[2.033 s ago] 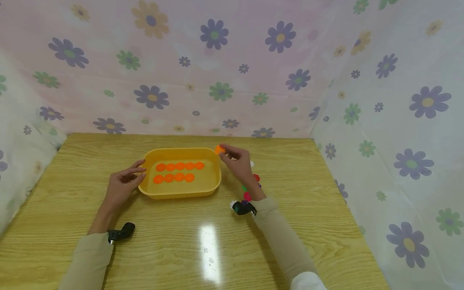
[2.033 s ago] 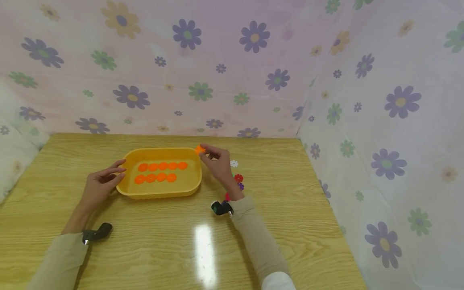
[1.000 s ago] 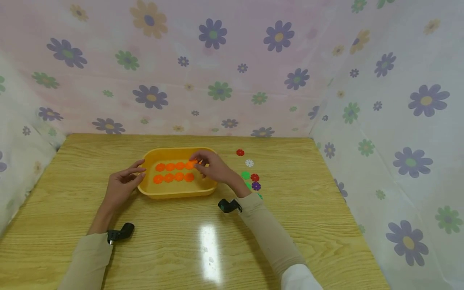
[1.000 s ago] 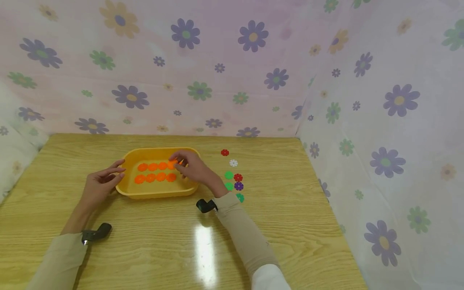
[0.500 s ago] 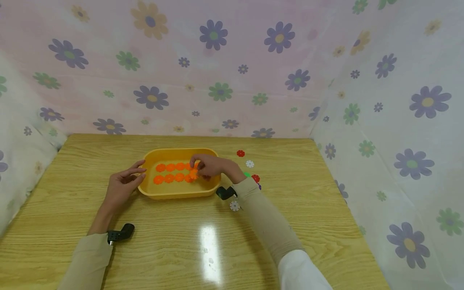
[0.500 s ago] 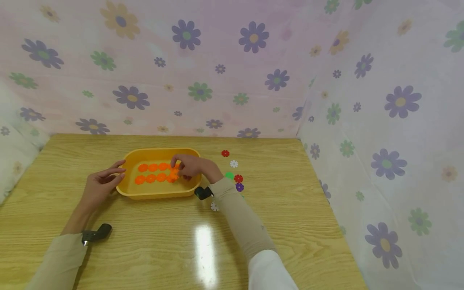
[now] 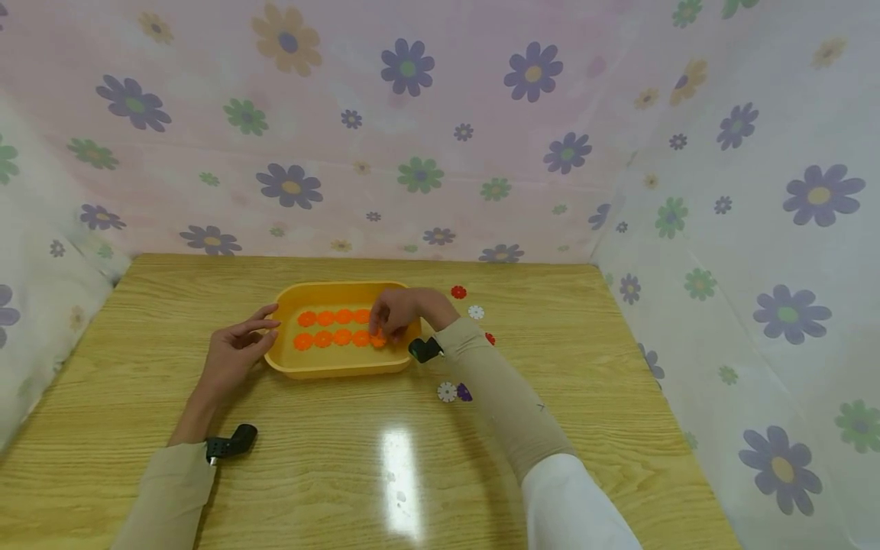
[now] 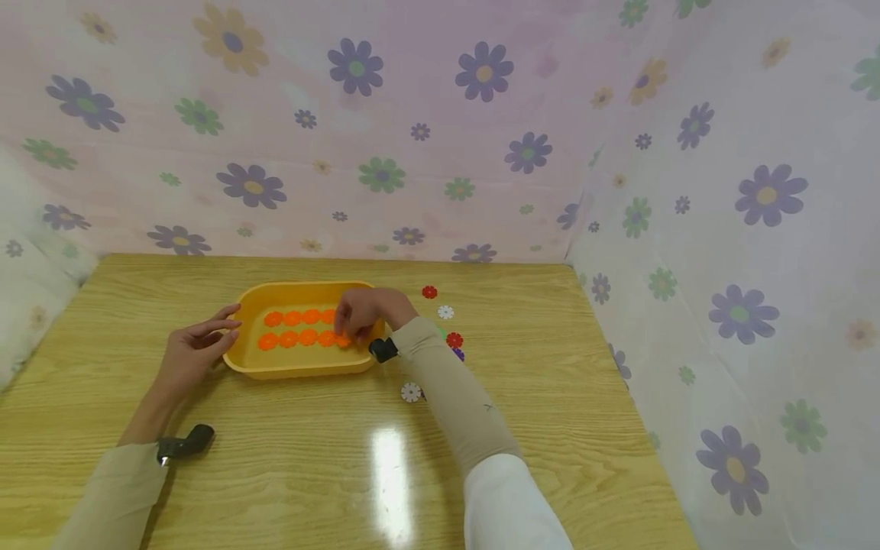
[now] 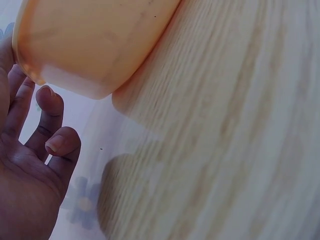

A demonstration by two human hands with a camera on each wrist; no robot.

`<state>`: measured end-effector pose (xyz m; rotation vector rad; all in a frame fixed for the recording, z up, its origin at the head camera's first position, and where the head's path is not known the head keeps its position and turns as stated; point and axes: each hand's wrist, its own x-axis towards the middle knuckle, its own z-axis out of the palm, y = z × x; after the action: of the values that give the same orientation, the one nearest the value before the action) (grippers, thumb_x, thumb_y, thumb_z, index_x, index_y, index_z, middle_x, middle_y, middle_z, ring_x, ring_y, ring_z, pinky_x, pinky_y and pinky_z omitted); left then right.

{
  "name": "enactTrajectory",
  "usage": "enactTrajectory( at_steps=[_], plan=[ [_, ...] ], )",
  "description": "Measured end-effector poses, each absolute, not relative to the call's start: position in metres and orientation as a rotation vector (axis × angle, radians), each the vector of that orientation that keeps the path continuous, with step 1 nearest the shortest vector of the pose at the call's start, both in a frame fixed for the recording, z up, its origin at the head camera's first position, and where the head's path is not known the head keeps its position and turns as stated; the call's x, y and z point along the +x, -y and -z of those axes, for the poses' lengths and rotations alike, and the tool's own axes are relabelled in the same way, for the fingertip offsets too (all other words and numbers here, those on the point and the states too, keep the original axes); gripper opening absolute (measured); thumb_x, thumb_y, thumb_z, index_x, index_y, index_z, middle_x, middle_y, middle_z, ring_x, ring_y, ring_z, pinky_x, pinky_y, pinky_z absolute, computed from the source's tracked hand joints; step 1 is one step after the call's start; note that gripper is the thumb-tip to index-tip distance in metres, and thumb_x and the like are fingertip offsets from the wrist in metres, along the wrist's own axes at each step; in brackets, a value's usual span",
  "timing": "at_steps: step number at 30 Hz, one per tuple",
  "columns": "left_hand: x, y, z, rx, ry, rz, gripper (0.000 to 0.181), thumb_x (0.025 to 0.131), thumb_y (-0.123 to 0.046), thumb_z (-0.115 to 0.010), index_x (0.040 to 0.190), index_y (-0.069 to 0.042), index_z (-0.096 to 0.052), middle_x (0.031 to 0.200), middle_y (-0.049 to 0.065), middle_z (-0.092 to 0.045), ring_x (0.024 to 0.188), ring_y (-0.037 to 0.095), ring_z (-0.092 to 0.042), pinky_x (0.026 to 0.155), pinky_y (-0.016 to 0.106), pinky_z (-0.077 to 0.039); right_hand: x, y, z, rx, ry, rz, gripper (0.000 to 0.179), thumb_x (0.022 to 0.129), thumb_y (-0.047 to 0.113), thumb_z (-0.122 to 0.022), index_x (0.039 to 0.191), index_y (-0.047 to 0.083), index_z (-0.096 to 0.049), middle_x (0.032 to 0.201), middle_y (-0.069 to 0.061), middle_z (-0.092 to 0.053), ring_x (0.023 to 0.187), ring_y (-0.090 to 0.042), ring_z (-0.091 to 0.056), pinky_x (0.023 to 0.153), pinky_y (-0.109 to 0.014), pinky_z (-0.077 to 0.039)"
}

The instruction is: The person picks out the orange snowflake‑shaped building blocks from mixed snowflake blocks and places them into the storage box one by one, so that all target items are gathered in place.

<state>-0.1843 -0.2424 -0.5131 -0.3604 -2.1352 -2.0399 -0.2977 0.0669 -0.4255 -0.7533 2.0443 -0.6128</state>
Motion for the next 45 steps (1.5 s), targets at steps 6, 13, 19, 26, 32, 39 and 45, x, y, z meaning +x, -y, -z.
enactTrajectory(
  at_steps=[6, 13, 19, 26, 32, 39, 45],
  plan=[
    [-0.1844, 0.243, 0.5125, -0.36, 2.173, 2.003, 0.025, 0.098, 0.002, -0.064, 0.116, 0.02, -0.065, 0.138, -0.012, -0.064, 0.088, 0.013, -0.069, 0.057, 0.016, -0.044, -0.2976, -0.0677, 0.4244, -0.704, -2.056, 0.614, 0.019, 0.1, -0.002, -0.061, 0.115, -0.001, -0.071, 0.1, -0.009, -0.069, 0.076, -0.016, -0.066, 0.077, -0.029, -0.059],
    [-0.1849, 0.2439, 0.5124, -0.344, 2.171, 1.999, 0.026, 0.098, 0.001, -0.065, 0.115, 0.021, -0.065, 0.137, -0.012, -0.065, 0.098, 0.011, -0.07, 0.061, 0.014, -0.047, -0.2962, -0.0684, 0.4255, -0.689, -2.109, 0.669, 0.021, 0.101, -0.001, -0.06, 0.12, -0.001, -0.069, 0.108, -0.012, -0.068, 0.077, -0.015, -0.067, 0.079, -0.029, -0.06],
    [-0.1846, 0.2436, 0.5116, -0.332, 2.188, 1.987, 0.027, 0.098, 0.0, -0.065, 0.116, 0.021, -0.064, 0.136, -0.013, -0.065, 0.1, 0.009, -0.069, 0.061, 0.013, -0.048, -0.2944, -0.0655, 0.4258, -0.584, -2.155, 0.68, 0.023, 0.1, 0.0, -0.061, 0.123, 0.001, -0.061, 0.115, -0.015, -0.063, 0.075, -0.015, -0.068, 0.076, -0.027, -0.059],
    [-0.185, 0.244, 0.5115, -0.358, 2.161, 2.009, 0.026, 0.097, 0.002, -0.065, 0.115, 0.021, -0.065, 0.136, -0.012, -0.065, 0.099, 0.008, -0.07, 0.059, 0.014, -0.046, -0.2938, -0.0619, 0.4277, -0.537, -2.191, 0.621, 0.02, 0.098, 0.001, -0.064, 0.118, 0.004, -0.063, 0.1, -0.011, -0.066, 0.073, -0.02, -0.068, 0.071, -0.028, -0.058],
    [-0.1858, 0.2434, 0.513, -0.365, 2.141, 2.028, 0.025, 0.097, 0.003, -0.064, 0.114, 0.021, -0.065, 0.137, -0.008, -0.065, 0.101, 0.008, -0.07, 0.061, 0.013, -0.047, -0.2942, -0.062, 0.4264, -0.659, -2.223, 0.529, 0.017, 0.1, 0.004, -0.062, 0.114, 0.006, -0.073, 0.1, -0.007, -0.07, 0.075, -0.016, -0.064, 0.07, -0.025, -0.054],
    [-0.1856, 0.243, 0.5142, -0.37, 2.141, 2.027, 0.025, 0.097, 0.003, -0.064, 0.115, 0.021, -0.064, 0.138, -0.007, -0.065, 0.104, 0.006, -0.069, 0.06, 0.013, -0.047, -0.2994, -0.0617, 0.429, -0.766, -2.221, 0.452, 0.019, 0.101, 0.008, -0.062, 0.114, 0.009, -0.076, 0.109, -0.004, -0.07, 0.078, -0.012, -0.055, 0.071, -0.021, -0.047],
    [-0.1846, 0.2418, 0.5126, -0.363, 2.158, 2.006, 0.025, 0.098, 0.002, -0.064, 0.114, 0.021, -0.065, 0.137, -0.009, -0.065, 0.081, 0.013, -0.069, 0.054, 0.016, -0.043, -0.3017, -0.0615, 0.4305, -0.759, -2.226, 0.434, 0.02, 0.101, 0.004, -0.062, 0.112, 0.009, -0.077, 0.107, -0.004, -0.069, 0.076, -0.013, -0.05, 0.069, -0.022, -0.043]
  ],
)
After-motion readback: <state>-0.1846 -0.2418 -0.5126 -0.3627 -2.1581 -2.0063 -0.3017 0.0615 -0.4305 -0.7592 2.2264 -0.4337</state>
